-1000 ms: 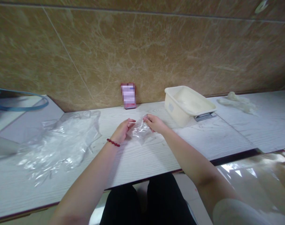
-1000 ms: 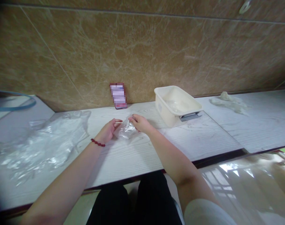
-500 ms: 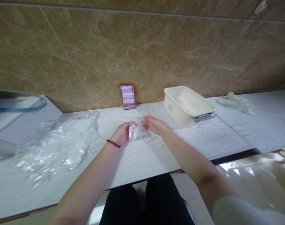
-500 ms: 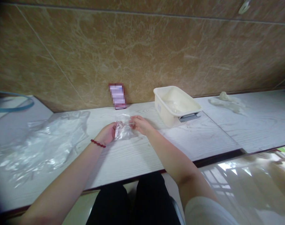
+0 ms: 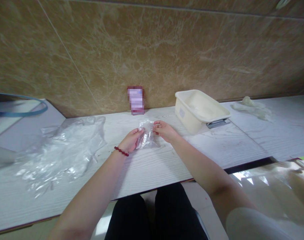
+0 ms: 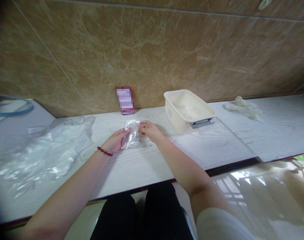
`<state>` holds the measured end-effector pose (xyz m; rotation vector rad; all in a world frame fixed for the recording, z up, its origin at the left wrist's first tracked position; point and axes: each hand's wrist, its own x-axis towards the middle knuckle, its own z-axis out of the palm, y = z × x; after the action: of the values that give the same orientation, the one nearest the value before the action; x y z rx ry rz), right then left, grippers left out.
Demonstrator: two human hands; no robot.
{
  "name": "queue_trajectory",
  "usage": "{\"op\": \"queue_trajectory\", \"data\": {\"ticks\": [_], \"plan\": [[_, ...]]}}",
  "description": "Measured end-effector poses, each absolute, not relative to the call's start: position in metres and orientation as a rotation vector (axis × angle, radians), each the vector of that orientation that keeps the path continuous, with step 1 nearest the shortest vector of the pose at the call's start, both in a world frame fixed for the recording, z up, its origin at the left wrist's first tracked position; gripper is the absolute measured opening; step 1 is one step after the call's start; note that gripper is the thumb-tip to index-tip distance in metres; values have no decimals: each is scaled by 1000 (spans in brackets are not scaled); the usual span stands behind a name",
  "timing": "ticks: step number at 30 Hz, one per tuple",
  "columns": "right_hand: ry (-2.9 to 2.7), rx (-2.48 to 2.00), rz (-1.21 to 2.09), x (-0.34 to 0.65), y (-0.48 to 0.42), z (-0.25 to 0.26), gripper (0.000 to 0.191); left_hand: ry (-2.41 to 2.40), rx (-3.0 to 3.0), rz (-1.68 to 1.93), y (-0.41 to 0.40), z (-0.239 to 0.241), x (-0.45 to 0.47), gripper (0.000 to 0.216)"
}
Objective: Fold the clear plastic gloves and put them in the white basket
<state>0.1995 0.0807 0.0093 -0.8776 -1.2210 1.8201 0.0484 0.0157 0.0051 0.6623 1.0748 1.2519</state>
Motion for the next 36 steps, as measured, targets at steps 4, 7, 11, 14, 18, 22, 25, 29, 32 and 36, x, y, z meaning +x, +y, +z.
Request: {"op": "queue_trajectory", "data": {"ticks": [4,7,11,14,18,22,25,29,32,36], "plan": [[-1218,-901,1774,198,82,5,32,1070,705,1202,14,4,50,21],[-1211,-866,1783,196,81,3,33,1061,735,1153,11,8,53,28],[-1224,-898,1789,196,79,4,37,1050,771,1123,9,9,55,33],[-1228,-920,1800,196,77,9,35,1063,794,1129,9,7,55,33],[-1121,-920,1773,197,78,15,32,1089,771,1180,10,7,55,32],[-1169,-967,1958,201,76,20,38,1087,743,1225,11,9,54,31],[-1418,-904,2072,202,71,20,36,1065,770,1230,11,9,54,28],[-1621,-837,1995,201,67,14,33,1056,761,1230,10,10,55,26],[-1629,-858,1907,200,70,8,31,1035,737,1217,11,11,53,25],[-1575,-920,1825,199,76,5,27,1020,712,1218,14,9,45,19]]}}
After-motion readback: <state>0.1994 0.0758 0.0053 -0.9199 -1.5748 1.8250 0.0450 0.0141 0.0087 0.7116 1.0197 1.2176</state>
